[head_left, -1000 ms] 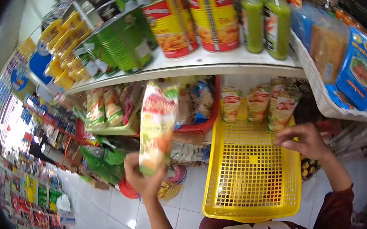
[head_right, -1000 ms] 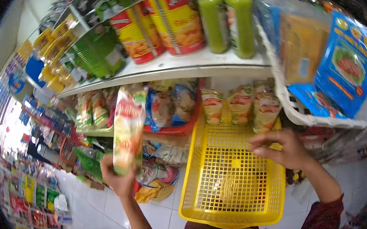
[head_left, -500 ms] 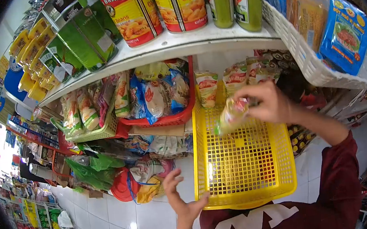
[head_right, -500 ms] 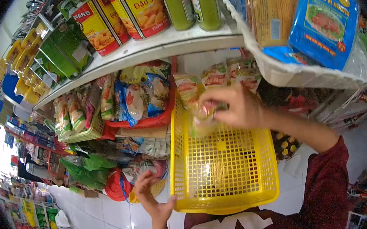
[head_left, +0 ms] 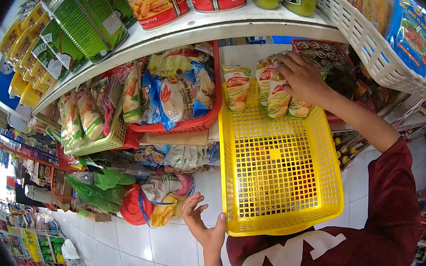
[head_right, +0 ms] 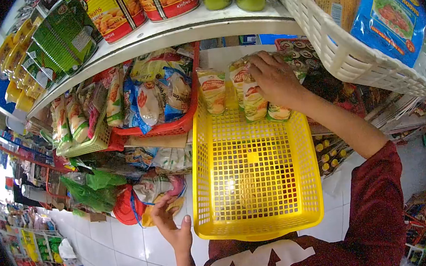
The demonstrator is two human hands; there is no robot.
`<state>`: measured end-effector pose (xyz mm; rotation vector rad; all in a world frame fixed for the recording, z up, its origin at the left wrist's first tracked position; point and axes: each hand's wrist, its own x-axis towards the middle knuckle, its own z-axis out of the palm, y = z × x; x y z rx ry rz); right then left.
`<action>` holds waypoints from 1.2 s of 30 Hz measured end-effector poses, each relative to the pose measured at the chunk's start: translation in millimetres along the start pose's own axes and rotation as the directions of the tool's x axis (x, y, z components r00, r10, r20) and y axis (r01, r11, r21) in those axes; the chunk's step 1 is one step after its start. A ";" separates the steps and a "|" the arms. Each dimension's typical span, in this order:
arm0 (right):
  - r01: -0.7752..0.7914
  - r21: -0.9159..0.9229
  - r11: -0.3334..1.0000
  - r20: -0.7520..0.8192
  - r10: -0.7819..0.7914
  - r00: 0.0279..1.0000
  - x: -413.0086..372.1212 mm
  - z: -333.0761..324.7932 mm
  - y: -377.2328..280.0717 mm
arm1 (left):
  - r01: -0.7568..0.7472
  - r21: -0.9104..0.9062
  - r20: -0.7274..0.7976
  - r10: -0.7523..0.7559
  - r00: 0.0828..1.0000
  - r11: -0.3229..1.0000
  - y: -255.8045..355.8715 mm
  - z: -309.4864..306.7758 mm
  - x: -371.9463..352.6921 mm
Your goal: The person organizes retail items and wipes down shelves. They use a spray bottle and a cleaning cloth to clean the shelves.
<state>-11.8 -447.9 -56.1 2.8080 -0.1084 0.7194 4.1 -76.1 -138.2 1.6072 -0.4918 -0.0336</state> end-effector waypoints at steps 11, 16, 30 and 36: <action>-0.073 -0.062 0.995 0.332 0.089 0.939 19.0 -10.1 9.9 | 0.065 -0.140 0.143 -0.045 0.989 0.988 -2.4 11.9 4.5; 0.172 -0.036 0.984 0.050 -0.170 0.984 14.1 6.9 -32.2 | 0.072 -0.155 0.139 -0.050 0.989 0.985 -2.2 15.4 3.0; 0.697 -0.393 0.600 0.881 0.027 0.473 15.5 77.4 -87.8 | -0.170 0.330 0.449 0.004 0.893 0.929 7.8 11.5 13.6; 0.549 -0.261 0.794 0.864 -0.061 0.499 31.4 91.8 -74.8 | -0.028 0.211 0.478 -0.078 0.875 0.977 2.9 13.0 14.7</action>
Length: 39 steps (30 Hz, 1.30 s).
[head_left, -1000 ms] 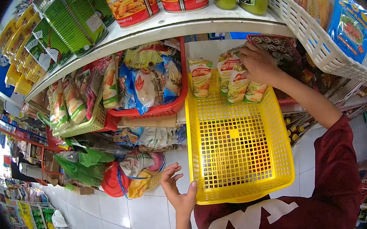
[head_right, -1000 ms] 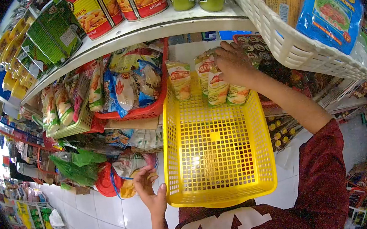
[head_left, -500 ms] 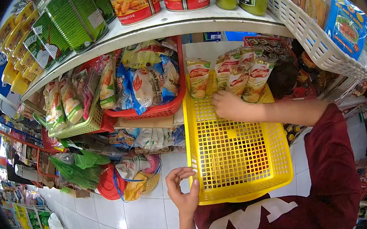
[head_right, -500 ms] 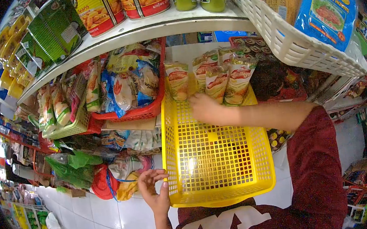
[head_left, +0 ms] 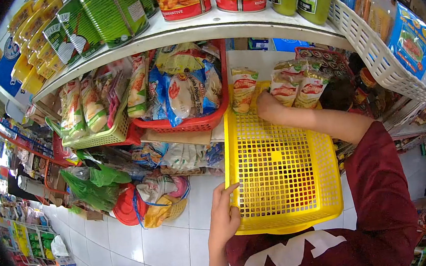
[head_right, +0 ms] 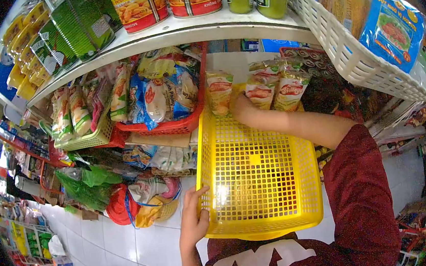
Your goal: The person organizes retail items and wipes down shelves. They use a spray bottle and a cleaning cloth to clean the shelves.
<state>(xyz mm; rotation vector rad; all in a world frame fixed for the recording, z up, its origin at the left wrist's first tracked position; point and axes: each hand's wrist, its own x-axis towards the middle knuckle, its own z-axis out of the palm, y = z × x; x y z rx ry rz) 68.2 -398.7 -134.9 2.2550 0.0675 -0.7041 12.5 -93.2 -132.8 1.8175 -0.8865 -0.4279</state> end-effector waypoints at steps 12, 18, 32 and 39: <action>0.198 -0.027 0.980 -0.424 -0.190 0.885 -10.3 58.7 28.5 | 0.001 0.092 -0.011 0.001 1.000 0.996 3.5 -2.2 1.2; 0.095 0.005 0.995 -0.290 -0.090 0.953 -16.7 42.0 20.6 | 0.024 0.037 -0.030 -0.023 0.999 0.999 7.1 0.5 3.6; 0.157 0.302 0.940 -0.846 0.188 0.499 -34.4 34.7 -29.3 | -0.082 0.402 -0.273 0.205 0.940 0.912 11.2 -49.8 71.9; 0.484 0.628 0.609 -0.640 0.050 0.767 -103.5 26.4 -42.7 | 0.356 0.773 -0.604 0.439 0.665 0.525 -44.8 -122.4 224.5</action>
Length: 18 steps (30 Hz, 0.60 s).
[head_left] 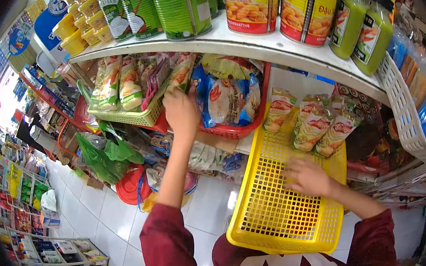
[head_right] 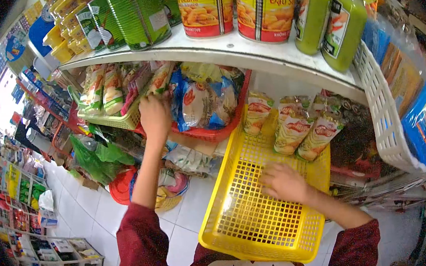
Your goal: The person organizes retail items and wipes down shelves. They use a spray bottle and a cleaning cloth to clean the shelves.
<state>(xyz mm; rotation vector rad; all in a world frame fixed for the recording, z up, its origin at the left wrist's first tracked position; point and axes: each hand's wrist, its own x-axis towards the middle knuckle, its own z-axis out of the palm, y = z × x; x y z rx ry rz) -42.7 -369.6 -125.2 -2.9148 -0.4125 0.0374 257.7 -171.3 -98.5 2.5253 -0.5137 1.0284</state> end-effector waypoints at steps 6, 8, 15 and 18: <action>-0.220 0.417 0.882 0.215 0.139 0.967 -40.8 14.8 3.4 | 0.170 0.300 -0.196 -0.113 0.974 0.939 -14.8 74.1 36.9; -0.327 0.513 0.794 0.208 0.255 0.944 -48.5 15.5 5.7 | 0.210 0.238 -0.183 -0.169 0.969 0.948 -22.1 75.8 38.0; -0.338 0.685 0.646 0.011 0.455 0.890 -51.1 -2.2 3.9 | 0.195 -0.606 -0.016 -0.257 0.966 0.771 -0.9 -12.2 -0.4; -0.308 0.808 0.502 0.029 0.489 0.872 -48.9 -32.3 -16.4 | 0.088 -0.755 -0.142 -0.294 0.945 0.650 43.5 -77.2 -57.9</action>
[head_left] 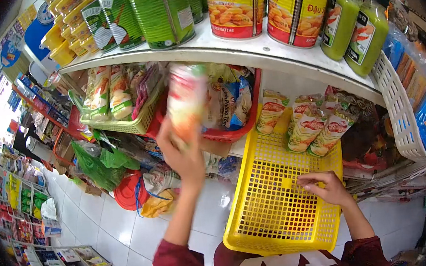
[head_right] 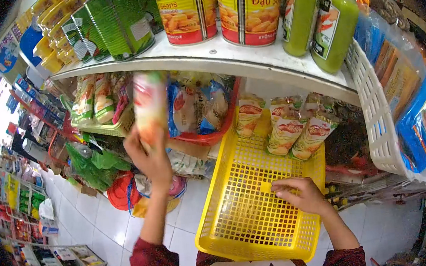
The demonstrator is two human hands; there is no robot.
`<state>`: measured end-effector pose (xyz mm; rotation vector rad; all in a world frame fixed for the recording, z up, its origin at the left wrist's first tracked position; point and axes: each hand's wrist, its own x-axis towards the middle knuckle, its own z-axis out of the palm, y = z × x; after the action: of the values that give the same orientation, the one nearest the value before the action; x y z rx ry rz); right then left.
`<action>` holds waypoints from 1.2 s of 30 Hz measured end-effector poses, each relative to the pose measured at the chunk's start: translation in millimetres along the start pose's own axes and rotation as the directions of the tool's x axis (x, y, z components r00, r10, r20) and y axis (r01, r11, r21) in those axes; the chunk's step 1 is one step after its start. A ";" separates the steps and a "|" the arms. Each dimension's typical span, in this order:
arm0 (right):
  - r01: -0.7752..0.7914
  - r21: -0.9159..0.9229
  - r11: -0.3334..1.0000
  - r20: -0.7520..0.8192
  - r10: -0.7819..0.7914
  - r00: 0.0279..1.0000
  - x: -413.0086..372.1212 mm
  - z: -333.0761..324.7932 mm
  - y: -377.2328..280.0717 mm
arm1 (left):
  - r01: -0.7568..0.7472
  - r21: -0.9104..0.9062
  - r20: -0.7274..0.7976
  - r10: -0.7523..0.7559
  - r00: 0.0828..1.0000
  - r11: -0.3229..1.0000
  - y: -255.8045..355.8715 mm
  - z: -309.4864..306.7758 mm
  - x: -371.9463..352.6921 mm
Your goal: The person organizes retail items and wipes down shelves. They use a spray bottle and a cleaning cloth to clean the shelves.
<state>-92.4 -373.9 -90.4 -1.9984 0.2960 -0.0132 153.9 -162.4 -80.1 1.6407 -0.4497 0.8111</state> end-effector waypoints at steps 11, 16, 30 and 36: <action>0.010 0.512 0.859 -0.157 0.082 0.984 -36.8 7.4 -56.1 | -0.296 -0.221 0.505 0.369 0.780 0.929 91.7 -54.9 -108.8; 0.330 0.193 0.924 -0.467 -0.209 0.859 -46.2 5.8 -51.5 | -0.059 -0.355 0.536 0.255 0.805 0.933 100.6 -53.2 -121.0; 0.092 -0.074 0.993 -0.553 -0.118 0.825 -19.6 -36.8 15.3 | 0.394 -0.199 0.013 -0.400 0.917 0.897 65.0 -97.8 -134.5; 0.016 -0.040 0.999 -0.701 -0.039 0.712 -16.9 -50.8 11.6 | 0.491 0.258 0.521 -0.548 0.654 0.832 64.9 -91.6 -138.1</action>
<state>-118.3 -420.2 -76.6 -1.9515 0.7582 -0.8195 -8.8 -108.5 -128.1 1.9653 -0.3199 -0.1318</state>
